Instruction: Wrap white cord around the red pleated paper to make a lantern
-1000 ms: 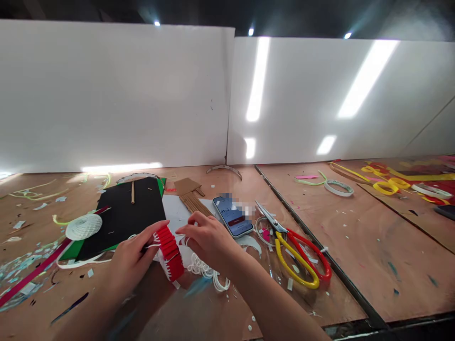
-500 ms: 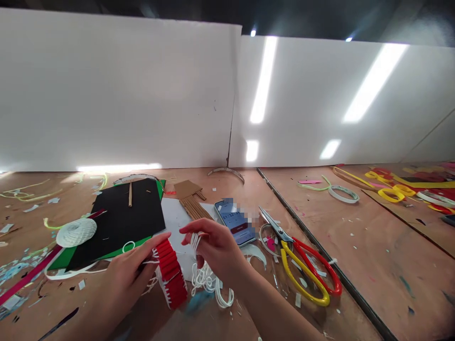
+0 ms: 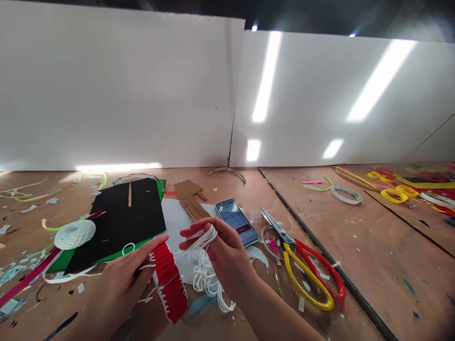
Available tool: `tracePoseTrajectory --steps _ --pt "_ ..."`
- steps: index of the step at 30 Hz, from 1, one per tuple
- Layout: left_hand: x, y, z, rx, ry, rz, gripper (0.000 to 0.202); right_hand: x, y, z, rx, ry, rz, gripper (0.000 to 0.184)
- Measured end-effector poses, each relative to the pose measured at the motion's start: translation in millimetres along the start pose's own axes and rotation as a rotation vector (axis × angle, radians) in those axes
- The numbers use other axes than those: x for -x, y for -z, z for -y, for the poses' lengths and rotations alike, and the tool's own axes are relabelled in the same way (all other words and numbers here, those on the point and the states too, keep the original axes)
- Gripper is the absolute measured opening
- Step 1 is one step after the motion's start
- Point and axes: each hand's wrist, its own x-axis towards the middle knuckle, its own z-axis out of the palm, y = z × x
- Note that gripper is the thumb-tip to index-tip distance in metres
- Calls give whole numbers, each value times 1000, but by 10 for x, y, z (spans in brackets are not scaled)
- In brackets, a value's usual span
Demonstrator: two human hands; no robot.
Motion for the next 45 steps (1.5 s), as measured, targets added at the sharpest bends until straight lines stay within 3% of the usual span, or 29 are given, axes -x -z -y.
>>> tracePoseTrajectory --steps 1,3,7,9,11,13,15,16,19,21,23,26,29,32,34,37,39,41,43,45 --pt "-1 8 -18 -3 13 2 39 8 -9 22 -45 -35 70 22" --pt "-10 40 -49 -16 39 0 39 23 6 48 102 2 182 18" --pt "-30 109 -86 -41 82 -20 41 21 126 -20 849 305 329 28" --pt "-36 120 -89 -38 80 -22 41 4 178 -99 1143 401 331 25" --pt "-39 114 -89 -31 59 -17 40 -13 190 -158 1239 416 223 18" --pt "-40 100 -94 -30 44 -8 40 -23 159 -165 1086 381 36 19" --pt "-40 91 -106 -25 49 8 40 -26 99 -125 699 273 -97 18" --pt "-39 91 -112 -16 56 19 40 -25 66 -96 458 190 -104 16" --pt "-40 107 -122 18 78 36 41 -16 -7 -12 -84 -43 52 18" --pt "-42 127 -119 35 105 34 40 -3 -12 30 -151 -91 173 22" --pt "-47 145 -113 47 145 35 40 10 20 59 -26 -59 261 20" --pt "-54 158 -110 67 192 20 40 20 107 55 479 160 338 31" --pt "-59 155 -121 56 178 -31 40 11 181 -25 1090 436 339 34" --pt "-59 145 -127 22 149 -29 40 -6 197 -116 1366 474 272 20" --pt "-55 137 -120 13 140 -7 40 -16 170 -137 1260 436 109 20" --pt "-45 124 -96 30 141 16 40 -29 91 -99 669 313 -97 18" --pt "-39 119 -82 49 142 28 40 -34 39 -49 200 152 -49 12" --pt "-38 120 -78 60 139 30 40 -30 14 1 -96 -4 80 16" --pt "-43 126 -86 57 140 32 40 -18 30 39 -81 -64 191 19" --pt "-52 132 -102 45 137 33 39 -5 77 59 216 1 283 24"
